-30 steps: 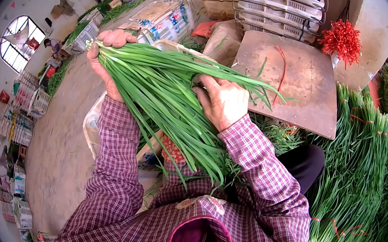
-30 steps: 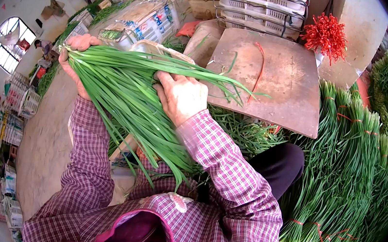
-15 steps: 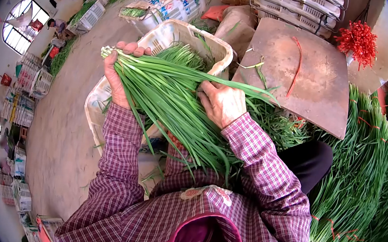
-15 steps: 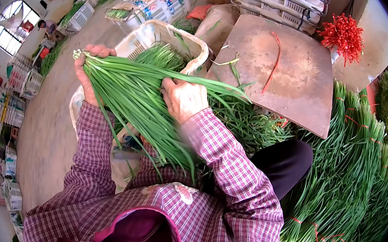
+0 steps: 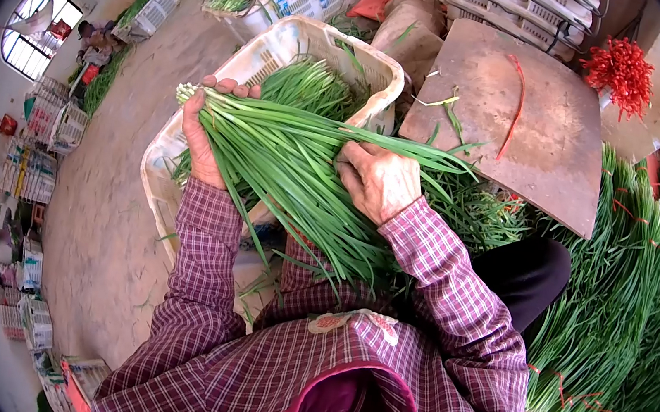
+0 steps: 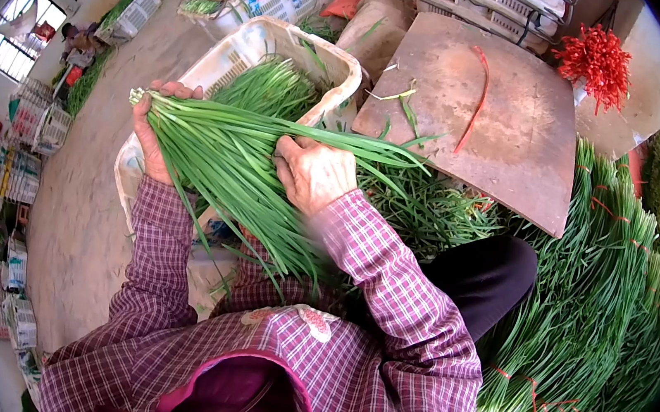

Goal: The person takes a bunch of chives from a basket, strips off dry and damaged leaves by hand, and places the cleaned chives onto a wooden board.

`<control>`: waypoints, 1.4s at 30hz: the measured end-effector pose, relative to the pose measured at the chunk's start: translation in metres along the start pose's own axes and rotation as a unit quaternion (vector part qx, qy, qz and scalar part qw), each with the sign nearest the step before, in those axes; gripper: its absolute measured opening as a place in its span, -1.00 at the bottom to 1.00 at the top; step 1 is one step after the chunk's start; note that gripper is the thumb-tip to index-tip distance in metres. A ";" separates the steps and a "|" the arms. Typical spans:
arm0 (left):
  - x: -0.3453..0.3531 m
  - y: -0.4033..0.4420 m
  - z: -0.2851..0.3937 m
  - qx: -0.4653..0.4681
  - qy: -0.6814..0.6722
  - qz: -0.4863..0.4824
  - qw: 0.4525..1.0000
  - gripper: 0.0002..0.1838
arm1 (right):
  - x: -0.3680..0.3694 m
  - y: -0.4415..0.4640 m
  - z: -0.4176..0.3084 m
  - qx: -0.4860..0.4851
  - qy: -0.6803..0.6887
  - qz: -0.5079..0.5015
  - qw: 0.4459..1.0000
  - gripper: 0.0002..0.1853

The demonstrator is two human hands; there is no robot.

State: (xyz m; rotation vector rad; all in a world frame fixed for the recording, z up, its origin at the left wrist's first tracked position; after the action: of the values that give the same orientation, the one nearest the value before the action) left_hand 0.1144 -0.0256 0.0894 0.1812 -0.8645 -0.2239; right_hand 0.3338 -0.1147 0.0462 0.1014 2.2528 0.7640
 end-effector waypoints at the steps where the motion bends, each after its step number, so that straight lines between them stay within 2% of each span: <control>1: -0.001 -0.001 0.000 0.001 0.000 0.002 1.000 -0.79 | 0.000 -0.001 0.000 0.008 0.009 0.001 1.000 -0.86; 6: 0.003 -0.003 -0.004 0.022 0.029 0.030 0.999 -0.78 | -0.005 -0.004 0.004 0.035 0.063 0.010 0.997 -0.81; 10: 0.001 -0.001 -0.006 0.012 0.023 0.016 1.000 -0.78 | -0.007 -0.006 0.008 0.046 0.076 0.005 0.996 -0.80; 16: 0.006 -0.002 -0.012 -0.003 0.027 0.024 0.999 -0.73 | -0.007 -0.006 0.003 0.003 0.011 0.019 1.000 -0.85; 18: 0.004 -0.002 -0.014 -0.010 0.044 0.017 0.999 -0.73 | -0.008 -0.004 0.002 0.027 0.076 0.014 0.997 -0.87; 20: 0.002 -0.003 -0.014 -0.010 0.044 0.015 0.999 -0.72 | -0.008 -0.005 0.004 0.010 0.113 0.029 0.993 -0.88; 21: 0.002 -0.003 -0.014 -0.011 0.044 0.015 0.999 -0.72 | -0.007 -0.005 0.008 0.087 0.249 -0.025 0.964 -0.86; 22: 0.001 -0.004 -0.014 -0.011 0.044 0.016 0.999 -0.72 | -0.005 -0.006 0.010 0.161 0.379 -0.078 0.908 -0.85; 24: 0.001 -0.004 -0.015 -0.015 0.040 0.020 0.999 -0.71 | -0.014 -0.005 0.006 0.202 0.464 -0.092 0.857 -0.86; 27: 0.006 -0.007 -0.019 -0.019 0.050 0.026 0.998 -0.70 | -0.012 -0.004 0.011 0.201 0.456 -0.094 0.862 -0.86; 29: 0.004 -0.005 -0.022 -0.025 0.046 0.021 0.998 -0.69 | -0.010 -0.001 0.013 0.007 0.306 -0.003 0.952 -0.85; 30: 0.004 -0.004 -0.024 -0.030 0.042 0.016 0.999 -0.68 | -0.011 0.000 0.010 0.008 0.306 -0.002 0.952 -0.85; 33: 0.005 -0.008 -0.027 -0.034 0.042 0.015 0.998 -0.67 | -0.008 0.003 0.001 0.107 0.458 -0.100 0.877 -0.83; 34: 0.006 -0.009 -0.027 -0.034 0.042 0.015 0.998 -0.67 | -0.006 0.005 -0.001 0.107 0.458 -0.100 0.877 -0.83; 36: 0.006 -0.010 -0.028 -0.040 0.045 0.009 0.998 -0.67 | 0.000 0.008 0.000 0.183 0.590 -0.086 0.782 -0.83; 37: 0.004 -0.010 -0.028 -0.040 0.046 0.011 0.998 -0.67 | 0.003 0.009 0.003 0.174 0.598 -0.085 0.778 -0.83; 38: 0.003 -0.009 -0.029 -0.041 0.041 0.005 0.998 -0.67 | 0.005 0.009 0.003 0.175 0.598 -0.085 0.777 -0.83; 40: 0.001 -0.010 -0.031 -0.043 0.036 -0.001 0.998 -0.67 | 0.003 0.011 0.004 0.107 0.509 -0.020 0.854 -0.80; 42: 0.000 -0.011 -0.034 -0.046 0.041 0.024 0.998 -0.66 | 0.001 0.011 0.002 0.108 0.506 -0.026 0.855 -0.78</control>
State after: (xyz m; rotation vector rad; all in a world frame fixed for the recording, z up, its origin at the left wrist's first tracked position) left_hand 0.1389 -0.0339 0.0647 0.0823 -0.7754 -0.2094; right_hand 0.3330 -0.1038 0.0507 -0.3400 3.3228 0.5810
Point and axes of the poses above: each hand's wrist, its own y-axis towards the middle knuckle, its own x-axis out of the palm, z = x × y, the point moved 3 cm from there along y, towards the middle knuckle, and after that the axes turned 1 degree about z, right-handed, at the moved point
